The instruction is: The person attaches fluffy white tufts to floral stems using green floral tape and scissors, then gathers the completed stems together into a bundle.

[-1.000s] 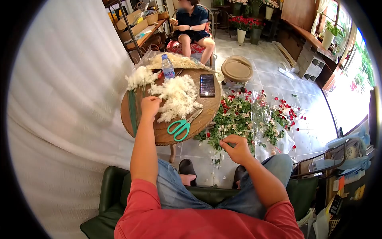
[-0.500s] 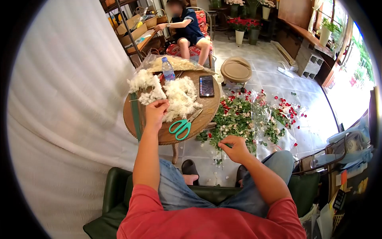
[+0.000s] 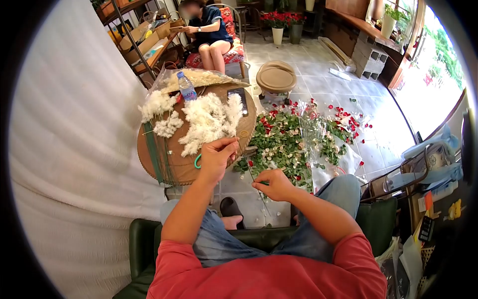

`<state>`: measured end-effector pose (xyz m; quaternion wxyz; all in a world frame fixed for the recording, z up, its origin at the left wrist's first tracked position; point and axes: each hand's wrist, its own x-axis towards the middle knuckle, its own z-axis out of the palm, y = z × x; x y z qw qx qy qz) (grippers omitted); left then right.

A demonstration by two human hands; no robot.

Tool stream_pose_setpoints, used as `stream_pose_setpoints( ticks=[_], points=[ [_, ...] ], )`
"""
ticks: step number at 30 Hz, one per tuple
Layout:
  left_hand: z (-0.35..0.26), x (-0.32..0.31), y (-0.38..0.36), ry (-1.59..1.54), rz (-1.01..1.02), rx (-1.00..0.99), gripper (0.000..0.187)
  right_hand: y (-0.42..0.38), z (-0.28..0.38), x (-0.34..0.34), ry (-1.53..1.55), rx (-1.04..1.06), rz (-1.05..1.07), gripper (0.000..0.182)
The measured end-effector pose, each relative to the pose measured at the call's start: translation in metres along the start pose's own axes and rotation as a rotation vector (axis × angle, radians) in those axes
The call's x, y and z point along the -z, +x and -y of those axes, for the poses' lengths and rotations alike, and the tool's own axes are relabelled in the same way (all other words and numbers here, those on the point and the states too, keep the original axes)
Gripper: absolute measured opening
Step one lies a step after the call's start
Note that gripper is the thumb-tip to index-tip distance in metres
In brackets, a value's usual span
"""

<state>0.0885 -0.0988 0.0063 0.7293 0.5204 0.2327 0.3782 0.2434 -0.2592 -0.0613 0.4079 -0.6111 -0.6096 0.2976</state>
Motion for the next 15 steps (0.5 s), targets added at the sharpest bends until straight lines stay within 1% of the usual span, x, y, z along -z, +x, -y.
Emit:
stream_pose_setpoints(
  ticks=[4,7,9,10,12,14,15],
  points=[
    [-0.003,-0.006,-0.004,-0.003,0.014,0.017,0.018,0.000,0.003,0.004,-0.001,-0.037,0.014,0.017],
    [0.006,-0.009,-0.002,-0.017,-0.006,-0.013,0.016,-0.001,0.004,0.003,-0.033,-0.038,-0.004,0.017],
    [0.015,-0.011,-0.002,0.014,-0.056,-0.088,0.014,0.000,0.003,0.001,-0.029,-0.047,-0.015,0.018],
    [0.022,-0.010,0.000,0.013,-0.056,-0.088,0.014,0.000,0.002,0.001,-0.025,-0.055,-0.027,0.018],
    [0.032,-0.009,0.003,0.078,-0.108,-0.228,0.013,0.000,0.003,0.000,-0.029,-0.073,-0.039,0.018],
    [0.033,-0.011,0.001,0.071,-0.113,-0.209,0.012,0.000,0.004,-0.001,-0.033,-0.086,-0.055,0.018],
    [0.033,-0.011,0.000,0.063,-0.121,-0.187,0.012,-0.001,0.004,-0.001,-0.047,-0.059,-0.045,0.018]
  ],
)
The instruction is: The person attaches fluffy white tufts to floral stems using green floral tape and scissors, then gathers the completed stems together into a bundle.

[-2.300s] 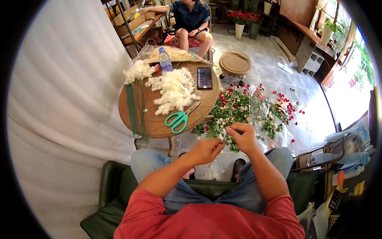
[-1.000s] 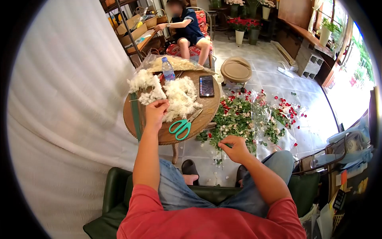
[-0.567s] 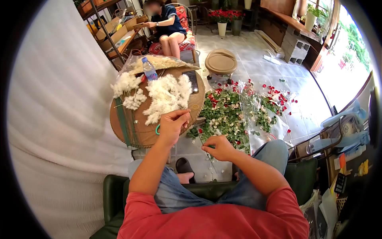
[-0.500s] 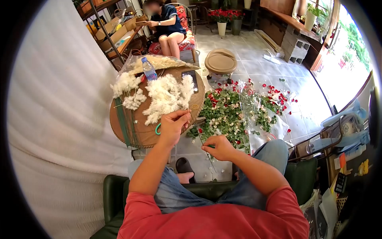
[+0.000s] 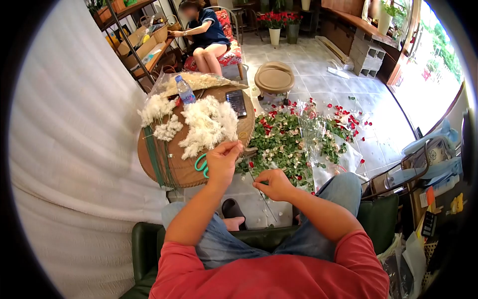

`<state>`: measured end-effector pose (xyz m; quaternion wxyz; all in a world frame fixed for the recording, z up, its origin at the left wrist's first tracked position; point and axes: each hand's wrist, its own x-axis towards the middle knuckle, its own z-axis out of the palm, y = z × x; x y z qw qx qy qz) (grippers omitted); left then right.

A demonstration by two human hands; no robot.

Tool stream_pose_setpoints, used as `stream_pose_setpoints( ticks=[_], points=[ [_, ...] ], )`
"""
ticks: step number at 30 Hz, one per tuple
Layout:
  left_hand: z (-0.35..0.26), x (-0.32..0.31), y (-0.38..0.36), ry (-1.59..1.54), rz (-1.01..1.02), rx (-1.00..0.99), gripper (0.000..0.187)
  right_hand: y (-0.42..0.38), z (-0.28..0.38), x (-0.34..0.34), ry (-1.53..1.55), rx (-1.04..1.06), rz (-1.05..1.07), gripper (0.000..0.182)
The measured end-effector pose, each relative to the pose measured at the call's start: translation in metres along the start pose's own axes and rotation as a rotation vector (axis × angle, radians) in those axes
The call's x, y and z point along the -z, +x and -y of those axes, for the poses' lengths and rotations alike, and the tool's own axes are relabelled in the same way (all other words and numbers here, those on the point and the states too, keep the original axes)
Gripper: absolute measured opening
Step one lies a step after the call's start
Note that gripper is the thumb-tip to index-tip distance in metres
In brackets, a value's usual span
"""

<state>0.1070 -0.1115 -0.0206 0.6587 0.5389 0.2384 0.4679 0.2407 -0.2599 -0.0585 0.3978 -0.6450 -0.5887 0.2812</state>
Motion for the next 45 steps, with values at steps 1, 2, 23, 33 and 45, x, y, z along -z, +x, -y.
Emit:
stream_pose_setpoints(
  ticks=[1,2,23,33,45],
  points=[
    [-0.001,-0.001,-0.001,0.001,0.000,-0.004,0.012,0.000,0.000,0.000,-0.014,0.027,0.010,0.018],
    [-0.002,-0.002,-0.002,0.010,-0.015,0.009,0.012,0.000,0.001,-0.001,-0.015,0.030,0.010,0.018],
    [0.003,-0.017,-0.015,-0.148,-0.006,0.085,0.013,-0.003,0.007,-0.009,-0.069,0.050,0.022,0.016],
    [-0.002,-0.025,-0.019,-0.230,-0.035,0.147,0.006,0.009,0.005,0.018,0.115,0.111,-0.179,0.018],
    [0.036,-0.037,-0.028,-0.175,0.043,0.287,0.017,0.009,0.012,0.046,0.474,-0.024,-0.261,0.057]
  ],
)
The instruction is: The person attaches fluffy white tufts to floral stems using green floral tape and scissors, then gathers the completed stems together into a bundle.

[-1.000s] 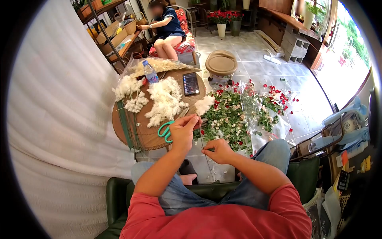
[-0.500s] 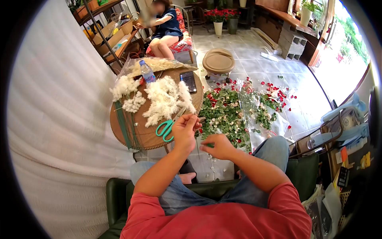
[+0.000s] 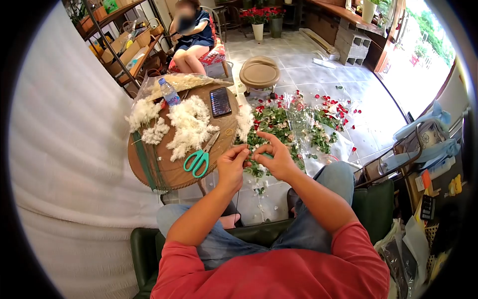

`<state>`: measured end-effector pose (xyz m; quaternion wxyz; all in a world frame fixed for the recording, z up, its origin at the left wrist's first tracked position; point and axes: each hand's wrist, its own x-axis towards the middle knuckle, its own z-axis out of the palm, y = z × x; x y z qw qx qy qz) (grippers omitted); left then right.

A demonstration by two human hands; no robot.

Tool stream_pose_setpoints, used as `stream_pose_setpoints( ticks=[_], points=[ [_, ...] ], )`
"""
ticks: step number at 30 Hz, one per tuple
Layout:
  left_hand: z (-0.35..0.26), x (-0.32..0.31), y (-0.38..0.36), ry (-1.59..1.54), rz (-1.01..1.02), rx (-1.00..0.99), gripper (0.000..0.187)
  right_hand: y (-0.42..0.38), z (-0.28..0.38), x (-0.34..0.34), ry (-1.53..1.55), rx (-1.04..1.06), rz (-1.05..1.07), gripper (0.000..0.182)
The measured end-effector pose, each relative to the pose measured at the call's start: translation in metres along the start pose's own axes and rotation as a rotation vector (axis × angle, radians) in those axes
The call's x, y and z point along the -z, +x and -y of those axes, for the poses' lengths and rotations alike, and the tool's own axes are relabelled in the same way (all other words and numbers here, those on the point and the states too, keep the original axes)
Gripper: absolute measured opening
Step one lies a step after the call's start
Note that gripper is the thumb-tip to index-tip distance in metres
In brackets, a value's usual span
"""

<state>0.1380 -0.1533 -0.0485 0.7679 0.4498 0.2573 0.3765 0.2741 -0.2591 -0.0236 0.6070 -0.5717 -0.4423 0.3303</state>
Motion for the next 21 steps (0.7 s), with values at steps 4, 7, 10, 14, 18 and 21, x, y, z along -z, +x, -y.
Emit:
stream_pose_setpoints(
  ticks=[4,7,10,14,18,21],
  points=[
    [-0.002,-0.005,-0.003,0.035,0.002,0.003,0.016,0.004,-0.006,0.002,-0.071,0.007,-0.055,0.053],
    [-0.006,-0.008,-0.005,0.101,0.047,-0.008,0.017,0.006,-0.005,0.001,-0.152,0.082,-0.135,0.041],
    [-0.006,-0.010,-0.006,0.140,0.063,-0.042,0.017,0.010,-0.012,0.002,-0.141,0.102,-0.169,0.038],
    [-0.006,-0.014,-0.008,0.155,0.046,-0.065,0.016,0.013,-0.015,0.003,-0.078,0.095,-0.164,0.036],
    [-0.003,-0.013,-0.010,0.139,0.052,-0.068,0.016,0.011,-0.011,0.004,-0.084,0.093,-0.141,0.035],
    [-0.004,-0.015,-0.012,0.150,0.067,-0.072,0.016,0.013,-0.016,0.006,-0.004,0.068,-0.116,0.034]
  ],
)
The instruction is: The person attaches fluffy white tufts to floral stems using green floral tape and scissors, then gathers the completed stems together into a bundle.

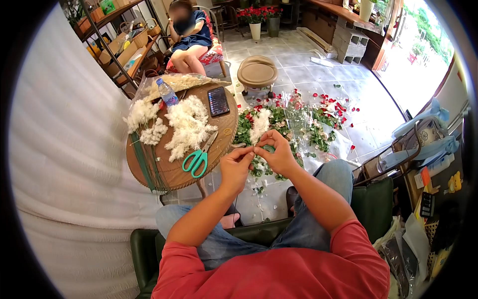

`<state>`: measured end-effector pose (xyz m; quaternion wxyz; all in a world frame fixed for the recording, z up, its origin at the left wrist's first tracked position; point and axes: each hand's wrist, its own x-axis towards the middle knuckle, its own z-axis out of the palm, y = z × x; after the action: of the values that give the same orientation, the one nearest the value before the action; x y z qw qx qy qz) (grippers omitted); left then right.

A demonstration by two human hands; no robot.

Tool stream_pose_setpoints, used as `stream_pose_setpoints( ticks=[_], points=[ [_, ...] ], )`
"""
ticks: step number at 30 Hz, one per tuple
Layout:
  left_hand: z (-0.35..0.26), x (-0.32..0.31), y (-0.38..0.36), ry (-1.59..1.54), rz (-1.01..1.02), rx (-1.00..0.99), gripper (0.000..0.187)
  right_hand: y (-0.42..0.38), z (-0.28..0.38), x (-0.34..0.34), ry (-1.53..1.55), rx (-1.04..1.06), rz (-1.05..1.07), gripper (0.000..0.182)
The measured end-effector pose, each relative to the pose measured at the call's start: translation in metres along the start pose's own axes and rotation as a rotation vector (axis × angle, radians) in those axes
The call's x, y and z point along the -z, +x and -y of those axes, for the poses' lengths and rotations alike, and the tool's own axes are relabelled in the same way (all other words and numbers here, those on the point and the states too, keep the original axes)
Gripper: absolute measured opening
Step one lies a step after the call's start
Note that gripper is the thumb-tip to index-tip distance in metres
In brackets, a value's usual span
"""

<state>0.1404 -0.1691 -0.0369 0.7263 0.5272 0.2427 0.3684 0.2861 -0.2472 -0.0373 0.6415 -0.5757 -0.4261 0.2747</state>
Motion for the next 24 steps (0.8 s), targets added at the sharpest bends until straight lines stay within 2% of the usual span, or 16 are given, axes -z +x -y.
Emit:
stream_pose_setpoints(
  ticks=[10,12,17,20,22,24],
  points=[
    [-0.008,-0.004,-0.004,-0.003,0.033,-0.006,0.010,-0.002,0.003,0.005,0.072,0.008,0.067,0.020],
    [-0.007,-0.003,-0.003,0.003,0.048,-0.013,0.009,-0.001,0.006,0.008,-0.019,0.009,0.097,0.017],
    [-0.008,-0.003,-0.002,-0.012,0.068,-0.021,0.007,-0.004,0.020,0.005,0.000,-0.029,0.071,0.017],
    [-0.007,-0.008,-0.004,0.136,0.031,-0.061,0.007,-0.005,0.016,0.003,-0.019,0.020,0.005,0.017],
    [-0.002,-0.007,-0.003,0.394,0.036,-0.307,0.008,-0.006,0.013,0.001,-0.038,0.046,-0.041,0.016],
    [-0.003,-0.004,-0.002,0.507,0.042,-0.379,0.007,-0.008,0.012,-0.001,-0.019,-0.006,-0.075,0.016]
  ],
)
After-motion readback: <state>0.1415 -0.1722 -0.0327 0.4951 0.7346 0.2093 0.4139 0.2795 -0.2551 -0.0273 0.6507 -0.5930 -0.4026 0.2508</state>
